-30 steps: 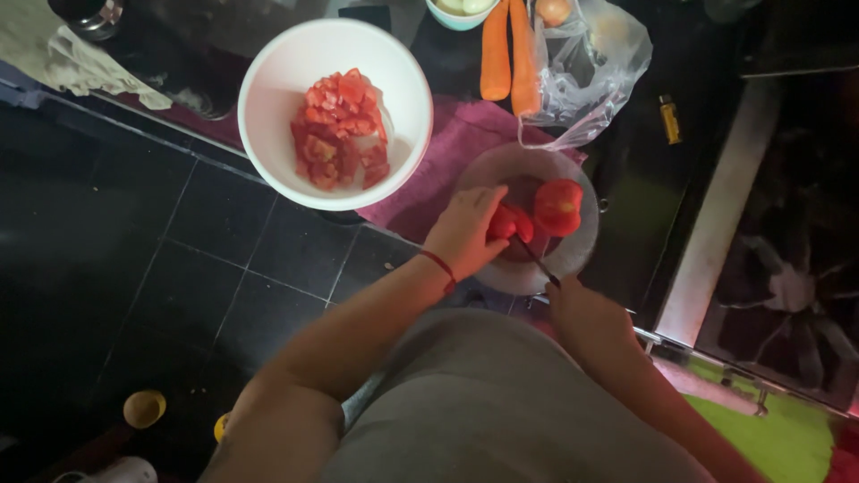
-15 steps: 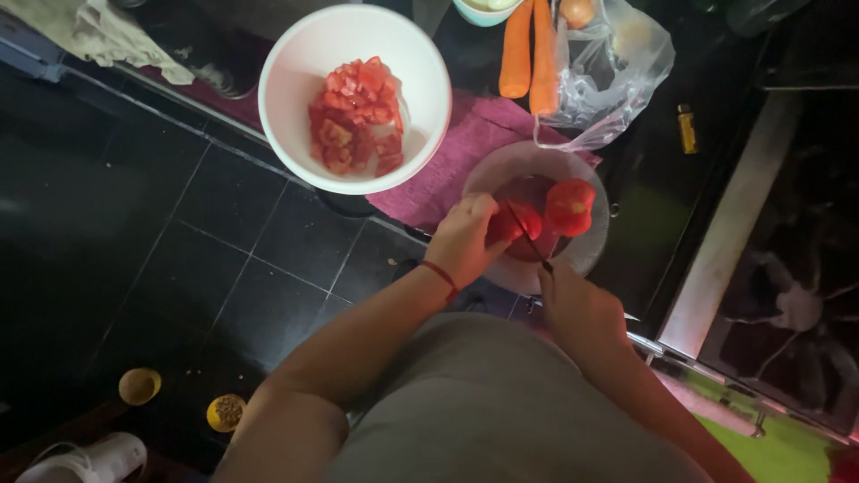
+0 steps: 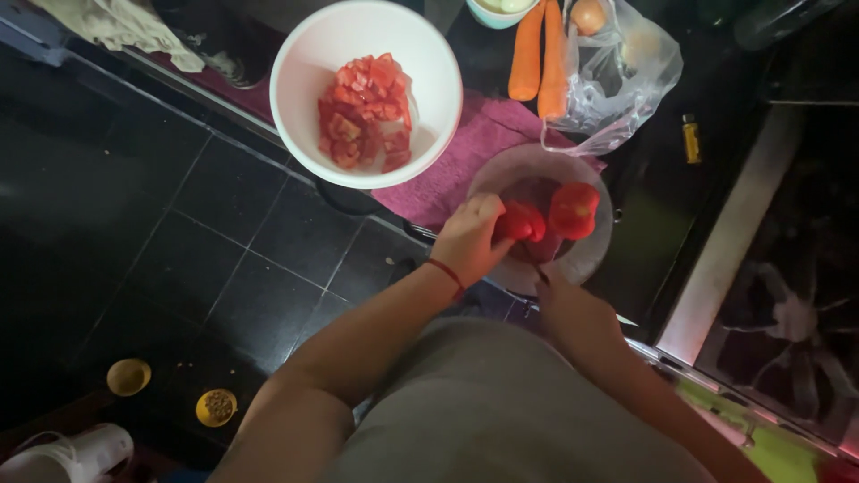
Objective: Slicing tomatoes with a knife and transferring the pieces into a bowl.
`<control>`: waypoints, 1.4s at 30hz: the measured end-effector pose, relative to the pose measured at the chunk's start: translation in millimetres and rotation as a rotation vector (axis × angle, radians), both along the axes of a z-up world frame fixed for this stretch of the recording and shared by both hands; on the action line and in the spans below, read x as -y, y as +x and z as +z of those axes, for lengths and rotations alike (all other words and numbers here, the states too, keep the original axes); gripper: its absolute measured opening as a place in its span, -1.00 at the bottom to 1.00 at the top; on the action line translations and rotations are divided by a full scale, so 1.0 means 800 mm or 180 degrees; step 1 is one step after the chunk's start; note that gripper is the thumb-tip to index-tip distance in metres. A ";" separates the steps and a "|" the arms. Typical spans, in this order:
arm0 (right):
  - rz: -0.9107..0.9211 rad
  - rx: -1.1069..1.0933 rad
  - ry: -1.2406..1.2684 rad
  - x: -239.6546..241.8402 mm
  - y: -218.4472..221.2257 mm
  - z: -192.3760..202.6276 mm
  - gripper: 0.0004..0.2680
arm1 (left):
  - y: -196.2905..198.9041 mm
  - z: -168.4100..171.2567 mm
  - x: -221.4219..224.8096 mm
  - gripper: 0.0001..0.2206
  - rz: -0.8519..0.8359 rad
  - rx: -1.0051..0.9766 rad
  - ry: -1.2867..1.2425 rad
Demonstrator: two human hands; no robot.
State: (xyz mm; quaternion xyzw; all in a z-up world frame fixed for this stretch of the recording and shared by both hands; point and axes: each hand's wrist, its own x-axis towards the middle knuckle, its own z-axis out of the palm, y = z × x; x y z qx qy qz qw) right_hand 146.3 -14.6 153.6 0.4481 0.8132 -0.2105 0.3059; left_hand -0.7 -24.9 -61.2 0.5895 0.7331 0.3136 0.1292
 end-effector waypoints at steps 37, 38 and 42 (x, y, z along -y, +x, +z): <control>0.0042 -0.0196 -0.0027 -0.023 0.027 -0.103 -0.86 | -0.035 0.050 0.003 -0.68 -0.0620 0.0523 -0.0531; 0.0531 -0.0045 0.0082 -0.016 0.040 -0.101 -0.83 | -0.034 0.053 0.002 -0.69 -0.0616 0.0512 -0.0582; 0.0749 -0.0105 -0.0220 -0.001 0.063 -0.035 -0.81 | -0.040 0.065 -0.010 -0.70 -0.0683 0.0474 -0.0738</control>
